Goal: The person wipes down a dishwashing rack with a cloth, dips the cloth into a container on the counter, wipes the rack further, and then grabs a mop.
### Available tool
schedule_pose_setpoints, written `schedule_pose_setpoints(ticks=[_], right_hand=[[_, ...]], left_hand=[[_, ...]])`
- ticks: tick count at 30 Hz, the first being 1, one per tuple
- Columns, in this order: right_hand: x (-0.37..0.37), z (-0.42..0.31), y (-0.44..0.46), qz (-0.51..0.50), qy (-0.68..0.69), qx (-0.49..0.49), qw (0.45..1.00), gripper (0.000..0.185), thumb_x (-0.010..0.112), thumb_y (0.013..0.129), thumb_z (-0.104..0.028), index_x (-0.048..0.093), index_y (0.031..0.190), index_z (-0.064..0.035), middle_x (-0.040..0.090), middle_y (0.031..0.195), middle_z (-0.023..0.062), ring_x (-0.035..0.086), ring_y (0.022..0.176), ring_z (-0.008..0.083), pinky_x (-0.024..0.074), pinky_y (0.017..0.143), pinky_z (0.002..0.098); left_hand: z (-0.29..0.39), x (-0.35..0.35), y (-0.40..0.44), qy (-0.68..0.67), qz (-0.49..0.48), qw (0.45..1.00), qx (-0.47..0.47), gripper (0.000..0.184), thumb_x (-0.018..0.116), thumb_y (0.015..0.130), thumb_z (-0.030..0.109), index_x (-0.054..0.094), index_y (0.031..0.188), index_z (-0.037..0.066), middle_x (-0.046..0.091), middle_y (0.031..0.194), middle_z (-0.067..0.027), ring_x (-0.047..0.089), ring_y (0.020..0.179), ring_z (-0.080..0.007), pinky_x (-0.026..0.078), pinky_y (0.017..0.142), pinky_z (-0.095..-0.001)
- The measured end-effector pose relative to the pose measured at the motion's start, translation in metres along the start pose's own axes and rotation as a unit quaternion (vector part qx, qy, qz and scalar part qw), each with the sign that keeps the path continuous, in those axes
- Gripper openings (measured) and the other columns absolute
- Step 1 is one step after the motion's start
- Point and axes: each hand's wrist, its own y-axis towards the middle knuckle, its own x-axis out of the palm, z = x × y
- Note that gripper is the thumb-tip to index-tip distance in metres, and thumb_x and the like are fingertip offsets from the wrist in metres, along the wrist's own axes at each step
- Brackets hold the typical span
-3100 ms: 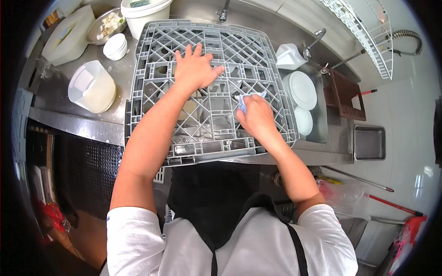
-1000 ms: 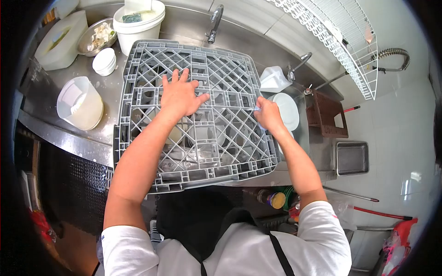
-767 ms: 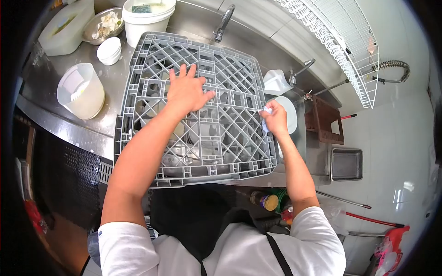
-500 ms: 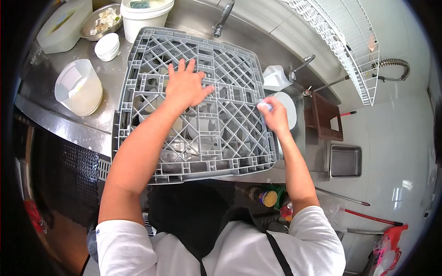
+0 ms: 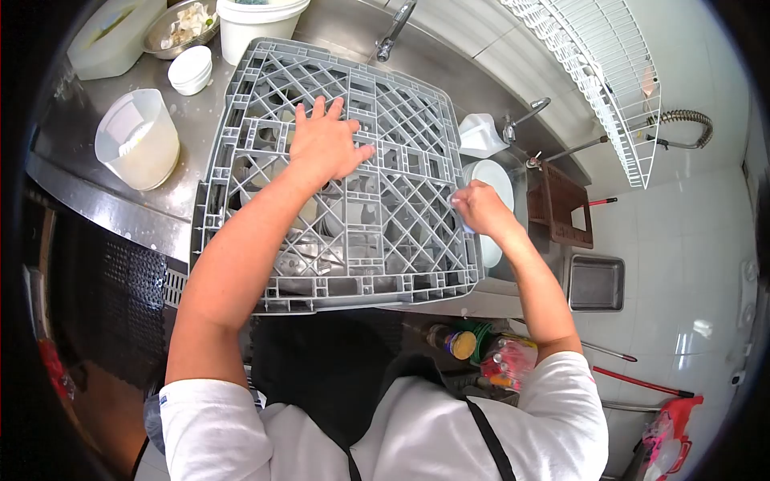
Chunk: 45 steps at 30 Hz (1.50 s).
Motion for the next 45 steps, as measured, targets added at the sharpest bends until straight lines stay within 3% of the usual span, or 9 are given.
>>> schedule_pose_setpoints(ticks=[2, 5, 9, 12, 16, 26, 34, 41, 45], right_hand=[[-0.014, -0.004, -0.001, -0.016, 0.004, -0.015, 1.000, 0.008, 0.070, 0.087, -0.008, 0.074, 0.086, -0.0020, 0.065, 0.088, 0.0207, 0.064, 0.091, 0.0398, 0.0534, 0.083, 0.0472], [-0.001, -0.001, 0.004, 0.145, 0.003, -0.041, 0.989, 0.009, 0.069, 0.088, -0.010, 0.074, 0.086, -0.0032, 0.064, 0.080, 0.0215, 0.064, 0.085, 0.0400, 0.0536, 0.081, 0.0478], [-0.009, 0.002, -0.008, -0.025, 0.025, 0.026, 0.999, 0.010, 0.072, 0.088, -0.012, 0.077, 0.092, -0.0053, 0.064, 0.085, 0.0194, 0.063, 0.089, 0.0381, 0.0538, 0.081, 0.0462], [-0.014, -0.001, -0.006, -0.019, 0.002, 0.001, 1.000, 0.011, 0.073, 0.087, -0.014, 0.078, 0.094, -0.0067, 0.066, 0.089, 0.0172, 0.064, 0.092, 0.0370, 0.0542, 0.082, 0.0448], [0.002, 0.007, 0.004, 0.128, 0.017, -0.046, 0.991, 0.008, 0.072, 0.088, -0.010, 0.076, 0.094, -0.0057, 0.066, 0.086, 0.0158, 0.063, 0.089, 0.0362, 0.0518, 0.081, 0.0436], [0.005, -0.020, -0.063, 0.114, 0.099, -0.028, 0.988, 0.007, 0.069, 0.089, -0.005, 0.074, 0.094, -0.0037, 0.065, 0.088, 0.0172, 0.063, 0.088, 0.0378, 0.0518, 0.079, 0.0454], [0.027, -0.006, -0.015, 0.257, 0.106, -0.009, 0.960, 0.007, 0.071, 0.087, -0.005, 0.071, 0.093, -0.0039, 0.062, 0.087, 0.0185, 0.061, 0.086, 0.0376, 0.0497, 0.076, 0.0458], [0.008, -0.012, -0.059, 0.119, 0.170, 0.033, 0.978, 0.010, 0.068, 0.092, -0.008, 0.074, 0.098, -0.0048, 0.065, 0.092, 0.0165, 0.064, 0.086, 0.0331, 0.0512, 0.078, 0.0418], [0.013, 0.011, -0.016, 0.290, 0.244, 0.160, 0.911, 0.017, 0.065, 0.093, -0.013, 0.075, 0.105, -0.0067, 0.069, 0.097, 0.0186, 0.067, 0.094, 0.0375, 0.0532, 0.082, 0.0452]], left_hand=[[0.000, 0.001, -0.001, -0.001, 0.000, 1.000, 0.004, 0.061, 0.058, 0.092, 0.060, 0.066, 0.136, 0.019, 0.037, 0.162, -0.0177, 0.029, 0.150, -0.0401, 0.020, 0.121, -0.0627], [-0.001, 0.001, 0.000, 0.000, 0.009, 1.000, 0.008, 0.061, 0.059, 0.091, 0.059, 0.066, 0.136, 0.019, 0.038, 0.161, -0.0178, 0.030, 0.150, -0.0404, 0.020, 0.120, -0.0632], [-0.001, 0.003, 0.000, 0.001, 0.009, 1.000, 0.008, 0.060, 0.059, 0.091, 0.058, 0.066, 0.135, 0.018, 0.038, 0.161, -0.0181, 0.031, 0.149, -0.0407, 0.021, 0.120, -0.0638], [0.001, 0.000, -0.001, 0.005, -0.006, 1.000, 0.003, 0.061, 0.059, 0.092, 0.059, 0.065, 0.136, 0.018, 0.035, 0.163, -0.0176, 0.029, 0.151, -0.0403, 0.021, 0.121, -0.0628], [0.002, -0.005, -0.001, 0.013, -0.013, 1.000, -0.004, 0.061, 0.060, 0.092, 0.059, 0.065, 0.137, 0.019, 0.034, 0.164, -0.0163, 0.028, 0.152, -0.0396, 0.020, 0.121, -0.0617], [-0.002, 0.003, -0.001, 0.000, 0.001, 1.000, -0.001, 0.061, 0.063, 0.090, 0.057, 0.065, 0.137, 0.018, 0.036, 0.162, -0.0182, 0.030, 0.151, -0.0413, 0.022, 0.120, -0.0640], [0.003, 0.002, 0.001, 0.014, 0.018, 1.000, 0.013, 0.057, 0.064, 0.089, 0.056, 0.069, 0.130, 0.016, 0.038, 0.161, -0.0187, 0.031, 0.149, -0.0420, 0.024, 0.119, -0.0641], [0.005, 0.002, 0.000, 0.011, 0.020, 1.000, 0.009, 0.056, 0.066, 0.087, 0.055, 0.071, 0.126, 0.016, 0.038, 0.161, -0.0185, 0.032, 0.149, -0.0424, 0.024, 0.119, -0.0639], [0.007, 0.006, 0.001, 0.000, 0.033, 0.999, 0.013, 0.057, 0.067, 0.086, 0.054, 0.071, 0.126, 0.014, 0.038, 0.161, -0.0188, 0.032, 0.149, -0.0422, 0.023, 0.120, -0.0629]])
